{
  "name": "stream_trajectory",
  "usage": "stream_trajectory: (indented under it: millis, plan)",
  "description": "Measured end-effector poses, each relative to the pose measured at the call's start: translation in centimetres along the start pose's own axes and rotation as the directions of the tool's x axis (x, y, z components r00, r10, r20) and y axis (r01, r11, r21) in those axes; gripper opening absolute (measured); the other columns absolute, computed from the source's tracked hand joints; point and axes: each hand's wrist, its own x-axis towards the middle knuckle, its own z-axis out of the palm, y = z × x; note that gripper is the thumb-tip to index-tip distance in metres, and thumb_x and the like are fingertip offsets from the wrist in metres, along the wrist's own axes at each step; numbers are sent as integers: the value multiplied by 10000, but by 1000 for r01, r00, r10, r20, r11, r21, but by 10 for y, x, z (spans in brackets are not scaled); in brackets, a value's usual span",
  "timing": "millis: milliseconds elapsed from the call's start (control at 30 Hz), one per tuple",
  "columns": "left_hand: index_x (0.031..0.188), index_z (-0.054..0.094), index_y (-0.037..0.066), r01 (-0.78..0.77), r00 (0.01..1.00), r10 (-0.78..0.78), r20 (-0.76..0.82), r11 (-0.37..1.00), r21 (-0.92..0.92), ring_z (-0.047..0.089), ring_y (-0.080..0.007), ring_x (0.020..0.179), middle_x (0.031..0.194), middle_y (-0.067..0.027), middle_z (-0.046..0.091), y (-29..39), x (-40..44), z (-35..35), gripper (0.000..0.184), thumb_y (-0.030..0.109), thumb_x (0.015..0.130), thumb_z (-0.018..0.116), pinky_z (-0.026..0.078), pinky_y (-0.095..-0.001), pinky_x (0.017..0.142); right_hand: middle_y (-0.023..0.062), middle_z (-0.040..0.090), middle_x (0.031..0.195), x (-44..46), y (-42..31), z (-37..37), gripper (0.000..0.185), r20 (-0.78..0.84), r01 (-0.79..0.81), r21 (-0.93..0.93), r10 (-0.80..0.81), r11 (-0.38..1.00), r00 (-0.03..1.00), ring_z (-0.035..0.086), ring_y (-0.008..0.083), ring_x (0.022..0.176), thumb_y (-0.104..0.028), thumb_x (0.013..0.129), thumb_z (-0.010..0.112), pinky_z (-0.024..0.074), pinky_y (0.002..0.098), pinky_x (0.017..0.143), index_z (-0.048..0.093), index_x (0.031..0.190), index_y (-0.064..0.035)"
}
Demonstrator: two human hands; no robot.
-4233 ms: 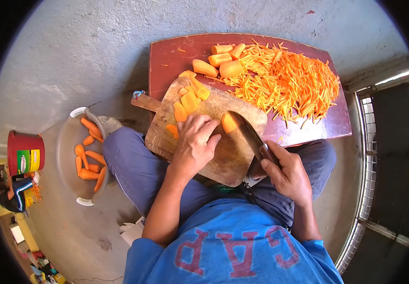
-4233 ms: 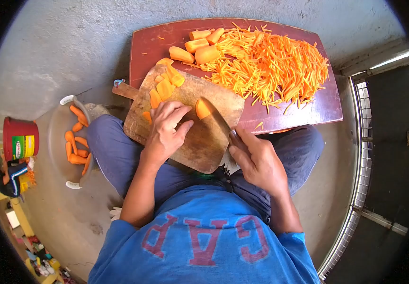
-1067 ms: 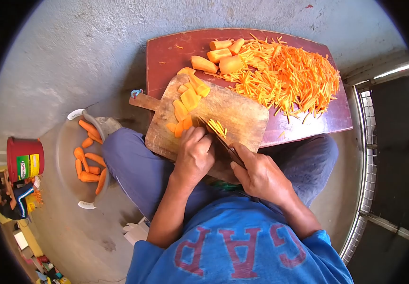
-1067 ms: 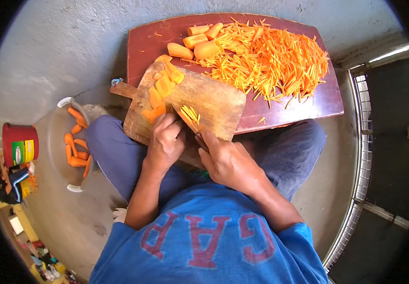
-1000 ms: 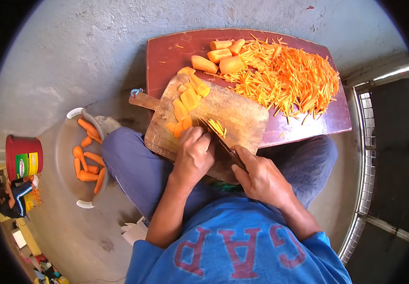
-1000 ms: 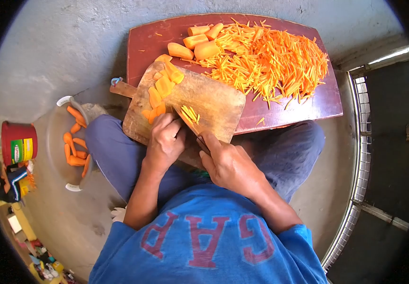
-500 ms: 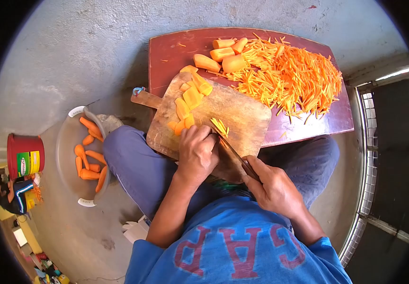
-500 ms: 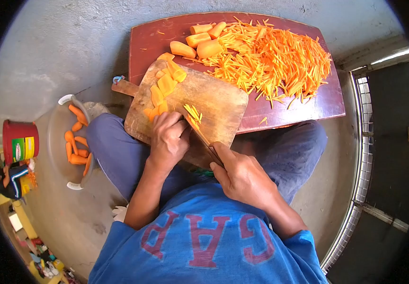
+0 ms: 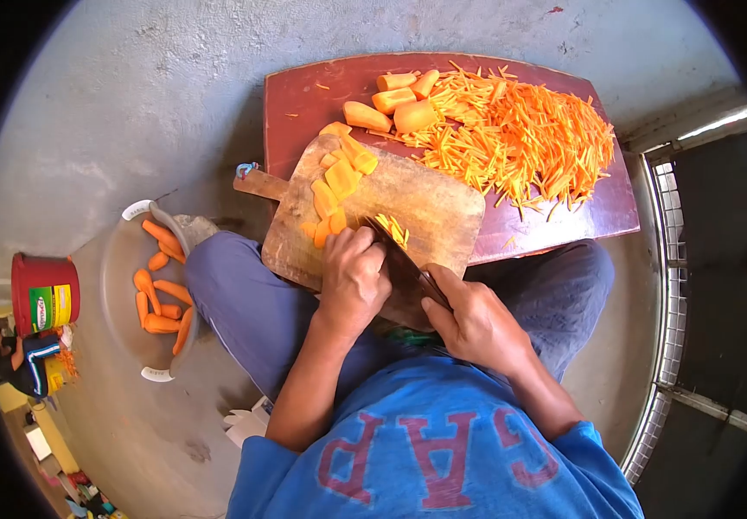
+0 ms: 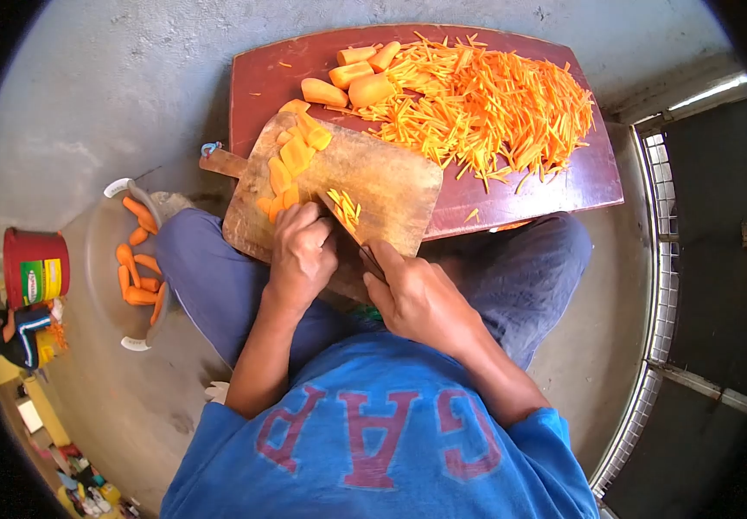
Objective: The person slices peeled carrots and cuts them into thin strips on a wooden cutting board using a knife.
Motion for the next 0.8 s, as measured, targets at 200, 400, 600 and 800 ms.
stream_trajectory:
  millis: [200, 400, 600, 800]
  plan:
    - [837, 702, 15, -28, 995, 20, -100, 997, -72, 616, -404, 923, 934, -145, 611, 0, 0, 5, 137, -42, 716, 732, 491, -530, 866, 391, 742, 1004, -4, -5, -7, 305, 21, -21, 23, 20, 1000, 1000, 738, 610, 982, -128, 1087, 717, 587, 663, 793, 606, 1334, 10]
    - [921, 772, -1, 5, 1000, -6, -10, 1000, -15, 646, -402, 947, 960, -146, 662, -2, -2, 1, 182, -48, 748, 739, 504, -521, 880, 388, 742, 1017, 7, 5, 3, 311, -44, 82, -30, -83, 996, 996, 731, 616, 963, -135, 1083, 729, 580, 653, 777, 611, 1325, 23]
    - [977, 815, -26, 29, 981, -51, -189, 993, -118, 732, -411, 940, 988, -164, 756, -1, 1, -1, 93, -70, 897, 834, 577, -494, 876, 372, 718, 964, -9, -5, -17, 320, -104, 8, 88, 1, 996, 995, 733, 600, 951, -95, 1079, 720, 576, 581, 775, 628, 1346, 54]
    - [1013, 804, 3, 30, 937, -82, -339, 988, -154, 717, -357, 916, 969, -122, 719, -4, 6, -8, 130, -58, 913, 859, 575, -474, 853, 168, 624, 834, -4, 15, -8, 235, -3, 8, 150, -7, 989, 1000, 606, 240, 741, -131, 1116, 706, 540, 434, 728, 666, 1280, 33]
